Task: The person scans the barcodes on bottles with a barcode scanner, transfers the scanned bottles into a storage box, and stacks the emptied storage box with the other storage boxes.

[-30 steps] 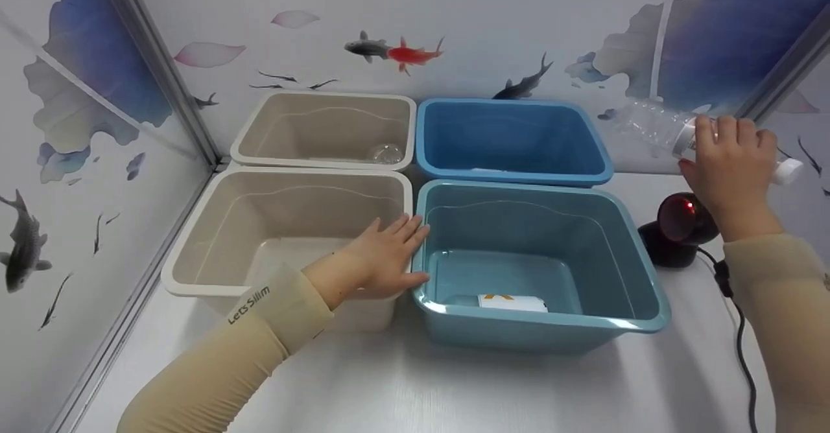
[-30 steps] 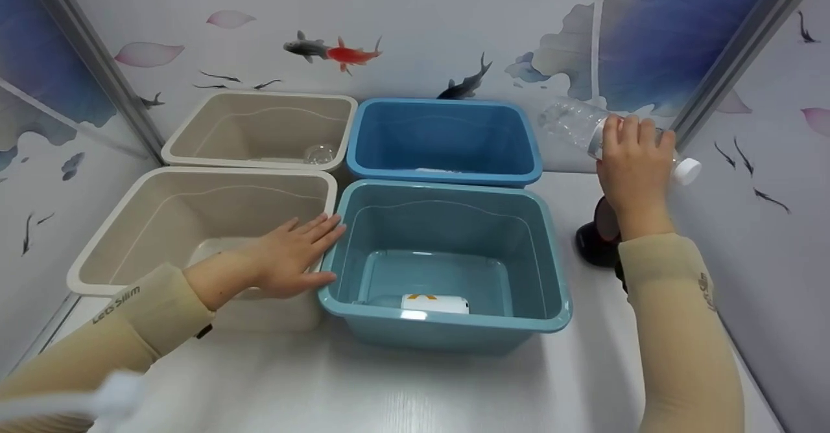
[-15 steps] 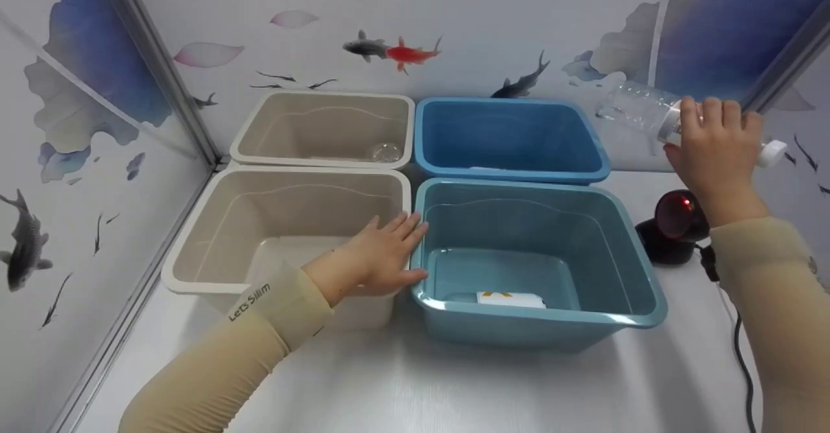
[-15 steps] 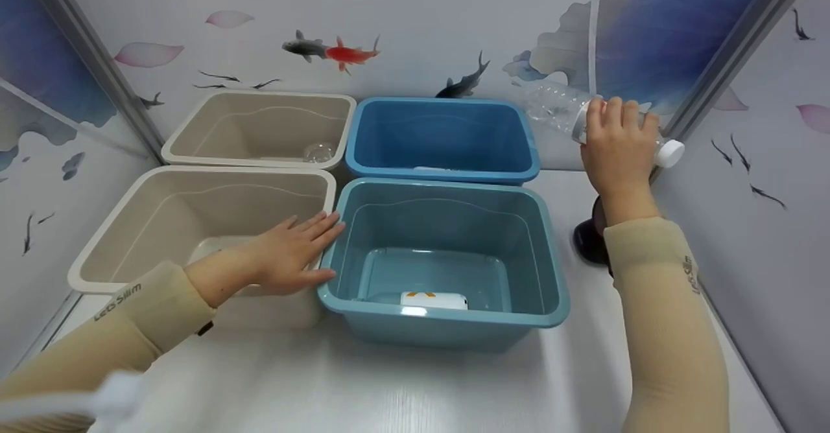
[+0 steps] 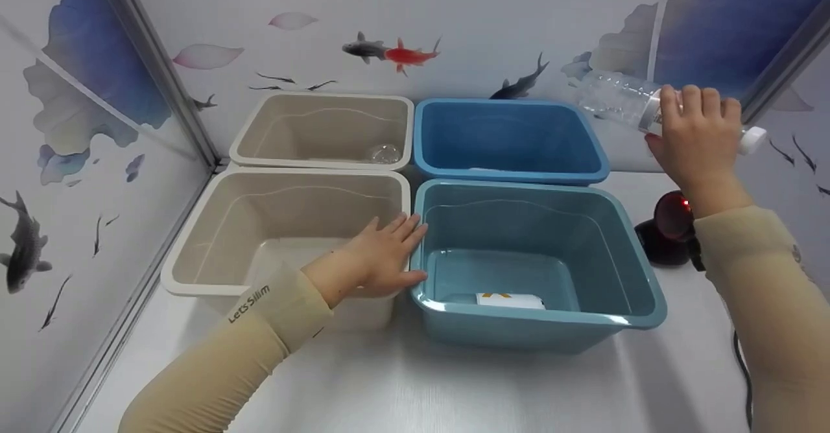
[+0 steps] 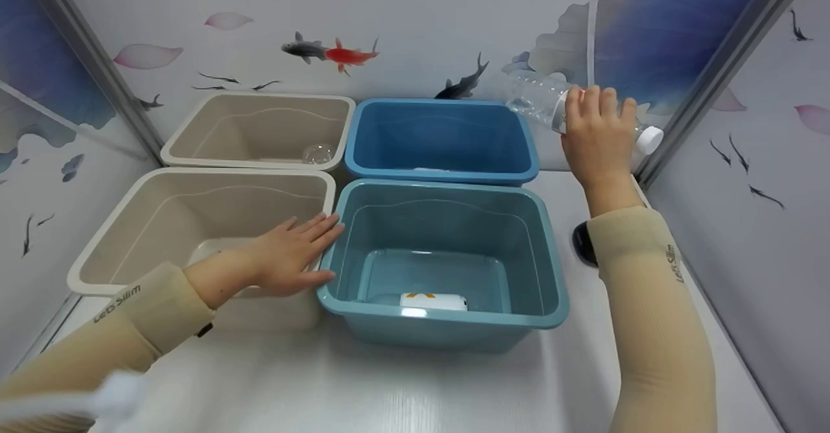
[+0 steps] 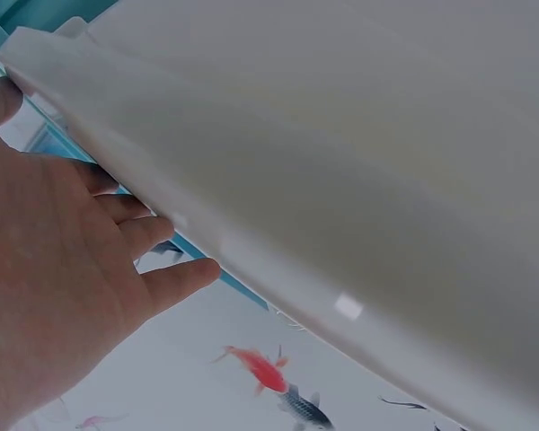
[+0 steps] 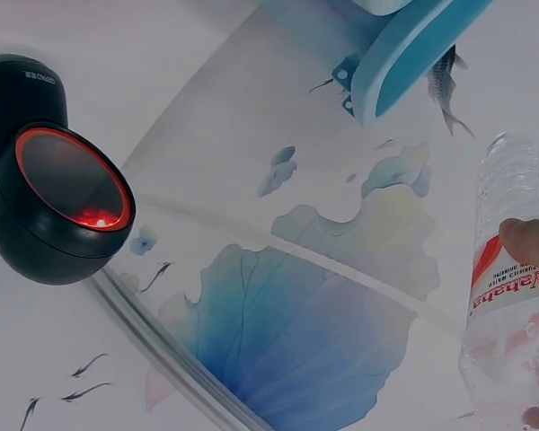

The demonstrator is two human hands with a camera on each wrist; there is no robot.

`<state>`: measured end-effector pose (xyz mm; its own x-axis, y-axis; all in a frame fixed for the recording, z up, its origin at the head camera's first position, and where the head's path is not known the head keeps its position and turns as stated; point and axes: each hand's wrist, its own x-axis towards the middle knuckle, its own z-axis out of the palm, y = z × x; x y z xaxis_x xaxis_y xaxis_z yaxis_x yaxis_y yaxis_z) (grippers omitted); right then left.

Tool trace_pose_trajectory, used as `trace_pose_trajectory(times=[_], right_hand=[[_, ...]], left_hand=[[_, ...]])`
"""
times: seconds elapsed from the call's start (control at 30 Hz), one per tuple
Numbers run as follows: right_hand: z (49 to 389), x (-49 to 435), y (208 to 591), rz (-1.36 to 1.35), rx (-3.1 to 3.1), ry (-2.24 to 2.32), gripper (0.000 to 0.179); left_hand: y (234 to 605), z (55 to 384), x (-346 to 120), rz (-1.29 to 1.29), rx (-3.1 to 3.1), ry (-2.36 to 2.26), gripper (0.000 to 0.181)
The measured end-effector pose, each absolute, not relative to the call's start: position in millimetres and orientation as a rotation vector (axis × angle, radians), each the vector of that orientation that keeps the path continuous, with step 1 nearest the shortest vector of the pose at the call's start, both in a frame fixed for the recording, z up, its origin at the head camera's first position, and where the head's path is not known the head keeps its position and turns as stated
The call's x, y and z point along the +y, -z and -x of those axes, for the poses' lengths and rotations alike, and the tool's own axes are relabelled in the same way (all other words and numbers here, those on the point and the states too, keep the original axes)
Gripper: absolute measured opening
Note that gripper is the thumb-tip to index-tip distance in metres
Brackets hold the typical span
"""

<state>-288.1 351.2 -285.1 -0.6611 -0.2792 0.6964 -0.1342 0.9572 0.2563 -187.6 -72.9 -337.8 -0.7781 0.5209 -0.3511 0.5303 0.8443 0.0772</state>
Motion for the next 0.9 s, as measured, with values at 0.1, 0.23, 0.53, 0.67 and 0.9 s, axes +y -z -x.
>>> trace_pose_trajectory(times=[0.1,0.23,0.53,0.67,0.9], right_hand=[[288.8,347.7,282.5,-0.297,-2.305,0.234,0.059],[290.9,343.0,279.9,-0.31,-2.292,0.224,0.059],[297.6,327.8,279.2,-0.347,-2.233,0.223,0.057],[299.5,318.8,279.1,-0.347,-2.256,0.253,0.056],[303.9,295.4,276.7,-0.364,-2.322,0.292,0.055]], left_hand=[[337.4,186.9,-72.8,-0.79,2.661,0.031,0.078],[337.6,187.1,-72.8,-0.79,2.662,0.038,0.077],[337.7,187.8,-73.6,-0.797,2.663,0.034,0.077],[337.6,187.9,-74.0,-0.799,2.661,0.033,0.077],[336.8,187.7,-74.0,-0.781,2.655,0.033,0.078]])
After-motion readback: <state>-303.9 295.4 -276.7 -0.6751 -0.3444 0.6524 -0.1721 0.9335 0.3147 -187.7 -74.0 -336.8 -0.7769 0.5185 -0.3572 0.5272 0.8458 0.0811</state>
